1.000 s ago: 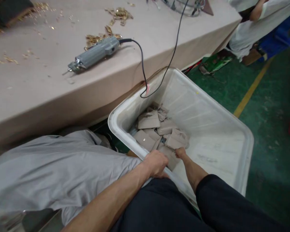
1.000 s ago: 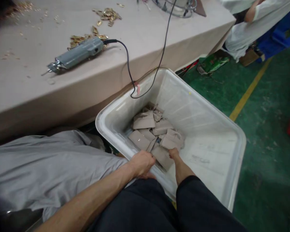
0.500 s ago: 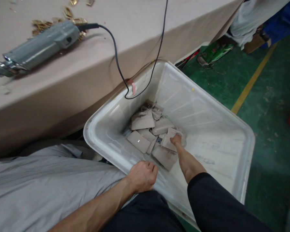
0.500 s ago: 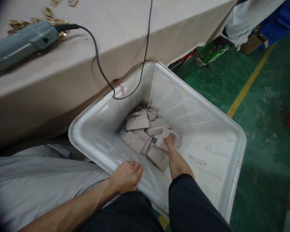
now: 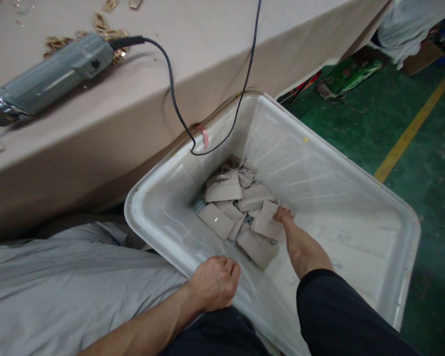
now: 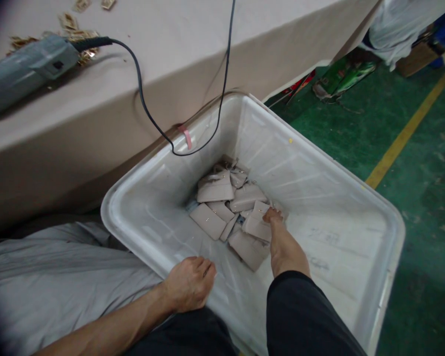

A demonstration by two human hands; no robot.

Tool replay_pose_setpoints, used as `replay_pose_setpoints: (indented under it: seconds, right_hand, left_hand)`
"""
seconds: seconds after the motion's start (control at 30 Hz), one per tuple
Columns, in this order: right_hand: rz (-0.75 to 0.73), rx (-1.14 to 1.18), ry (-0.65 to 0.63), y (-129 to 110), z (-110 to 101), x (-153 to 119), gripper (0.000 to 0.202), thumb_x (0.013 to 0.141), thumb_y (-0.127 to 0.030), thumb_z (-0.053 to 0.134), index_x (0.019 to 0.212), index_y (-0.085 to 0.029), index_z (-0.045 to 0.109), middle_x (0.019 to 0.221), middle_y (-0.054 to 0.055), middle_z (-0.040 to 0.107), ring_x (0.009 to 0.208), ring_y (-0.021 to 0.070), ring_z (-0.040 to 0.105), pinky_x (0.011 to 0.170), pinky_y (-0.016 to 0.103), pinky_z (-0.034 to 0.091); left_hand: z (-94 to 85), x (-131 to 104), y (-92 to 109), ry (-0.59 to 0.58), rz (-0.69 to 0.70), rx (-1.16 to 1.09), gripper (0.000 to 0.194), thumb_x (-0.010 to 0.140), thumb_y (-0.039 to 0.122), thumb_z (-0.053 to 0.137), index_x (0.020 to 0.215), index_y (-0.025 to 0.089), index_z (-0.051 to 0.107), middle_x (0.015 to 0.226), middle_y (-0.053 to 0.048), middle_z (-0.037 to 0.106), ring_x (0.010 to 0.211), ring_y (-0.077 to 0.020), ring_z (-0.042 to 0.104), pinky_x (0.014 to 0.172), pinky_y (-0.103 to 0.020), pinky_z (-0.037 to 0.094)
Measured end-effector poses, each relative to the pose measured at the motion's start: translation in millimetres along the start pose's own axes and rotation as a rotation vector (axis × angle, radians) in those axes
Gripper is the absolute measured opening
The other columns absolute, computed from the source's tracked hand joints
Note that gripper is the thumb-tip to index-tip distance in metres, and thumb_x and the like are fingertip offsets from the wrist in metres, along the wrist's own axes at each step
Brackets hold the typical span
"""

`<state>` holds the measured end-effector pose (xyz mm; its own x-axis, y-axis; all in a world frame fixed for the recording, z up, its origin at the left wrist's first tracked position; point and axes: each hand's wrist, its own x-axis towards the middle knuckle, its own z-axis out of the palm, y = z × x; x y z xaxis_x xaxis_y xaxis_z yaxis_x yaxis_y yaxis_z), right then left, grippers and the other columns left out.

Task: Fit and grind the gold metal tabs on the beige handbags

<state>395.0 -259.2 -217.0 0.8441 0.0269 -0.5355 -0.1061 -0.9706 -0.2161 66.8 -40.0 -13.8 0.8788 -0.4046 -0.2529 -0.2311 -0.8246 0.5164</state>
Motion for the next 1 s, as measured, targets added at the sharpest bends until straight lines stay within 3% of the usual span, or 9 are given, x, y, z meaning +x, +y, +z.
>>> replay_pose_setpoints:
  seconds: [0.13,0.33,0.47,0.63,0.73,0.8,0.87,0.93,1.0]
  right_hand:
    - [0.039,-0.220,-0.113,2.2,24.1,-9.1,0.035,0.097,-0.038,0.070,0.122,-0.013,0.066,0.127,0.012,0.065,0.117,0.0259,0.063,0.104,0.049,0.052]
    - [-0.097,-0.333,-0.215,-6.6,76.9,-74.7,0.035,0.098,-0.045,0.067,0.111,-0.012,0.070,0.113,0.011,0.072,0.108,0.0232,0.068,0.101,0.045,0.052]
    - [-0.264,-0.299,-0.185,-19.8,76.3,-120.7,0.033,0.093,-0.040,0.069,0.108,-0.011,0.074,0.111,0.018,0.075,0.111,0.0274,0.069,0.098,0.034,0.049]
    - [-0.483,-0.197,-0.049,-54.0,29.9,-166.8,0.036,0.095,-0.043,0.057,0.106,-0.015,0.077,0.098,0.014,0.078,0.096,0.0257,0.071,0.084,0.029,0.049]
    - [-0.612,-0.137,0.085,-82.6,-8.3,-194.1,0.044,0.098,-0.053,0.052,0.093,-0.017,0.077,0.082,0.011,0.074,0.080,0.0231,0.068,0.075,0.029,0.047]
    - [-0.752,-0.082,0.219,-103.2,-37.9,-215.2,0.046,0.098,-0.055,0.053,0.081,-0.018,0.074,0.072,0.009,0.069,0.071,0.0205,0.062,0.071,0.029,0.043]
    - [-0.952,-0.002,0.372,-123.8,-70.3,-240.1,0.047,0.100,-0.051,0.055,0.066,-0.019,0.065,0.062,0.005,0.061,0.062,0.0166,0.054,0.067,0.029,0.038]
    - [-1.139,0.097,0.489,-144.0,-102.2,-268.4,0.048,0.099,-0.041,0.058,0.057,-0.020,0.053,0.055,0.001,0.050,0.056,0.0132,0.045,0.063,0.029,0.034]
    - [-1.282,0.257,0.558,-163.9,-129.5,-298.3,0.039,0.097,-0.031,0.063,0.061,-0.019,0.053,0.058,-0.001,0.049,0.058,0.0121,0.044,0.065,0.028,0.035]
  left_hand:
    - [2.7,0.0,0.0,0.019,-0.001,0.003,0.016,0.091,0.019,0.054,0.101,0.011,0.064,0.094,-0.014,0.068,0.080,-0.0295,0.067,0.071,-0.044,0.059]
    - [-2.9,0.2,-0.6,0.017,-0.018,-0.018,0.017,0.090,0.020,0.057,0.102,0.010,0.064,0.094,-0.014,0.069,0.080,-0.0302,0.068,0.070,-0.044,0.059]
    - [-3.8,-3.6,0.0,0.064,-0.007,-0.025,0.018,0.089,0.019,0.057,0.102,0.009,0.065,0.093,-0.015,0.070,0.081,-0.0314,0.069,0.069,-0.044,0.060]
    - [5.4,-1.7,5.4,0.260,-0.105,-0.106,0.015,0.090,0.015,0.057,0.100,0.010,0.066,0.090,-0.016,0.071,0.080,-0.0309,0.071,0.071,-0.043,0.060]
    - [-3.4,2.0,-7.7,0.692,-0.357,-0.276,0.026,0.098,0.021,0.051,0.118,0.011,0.064,0.101,-0.018,0.073,0.091,-0.0301,0.072,0.079,-0.042,0.060]
    - [-20.0,-3.7,-29.3,1.066,-0.557,-0.463,0.036,0.102,0.031,0.049,0.130,0.011,0.059,0.114,-0.020,0.072,0.102,-0.0299,0.071,0.085,-0.041,0.060]
    - [-39.8,-18.8,-57.4,1.337,-0.743,-0.764,0.042,0.101,0.045,0.051,0.127,0.013,0.062,0.115,-0.020,0.072,0.104,-0.0299,0.072,0.084,-0.039,0.060]
    - [-55.5,-36.7,-85.2,1.386,-0.829,-1.172,0.052,0.091,0.062,0.061,0.105,0.012,0.069,0.098,-0.018,0.075,0.091,-0.0312,0.074,0.077,-0.040,0.061]
    - [-65.5,-48.0,-104.7,1.354,-0.786,-1.538,0.067,0.074,0.076,0.070,0.091,0.011,0.069,0.093,-0.019,0.075,0.086,-0.0325,0.076,0.074,-0.041,0.061]
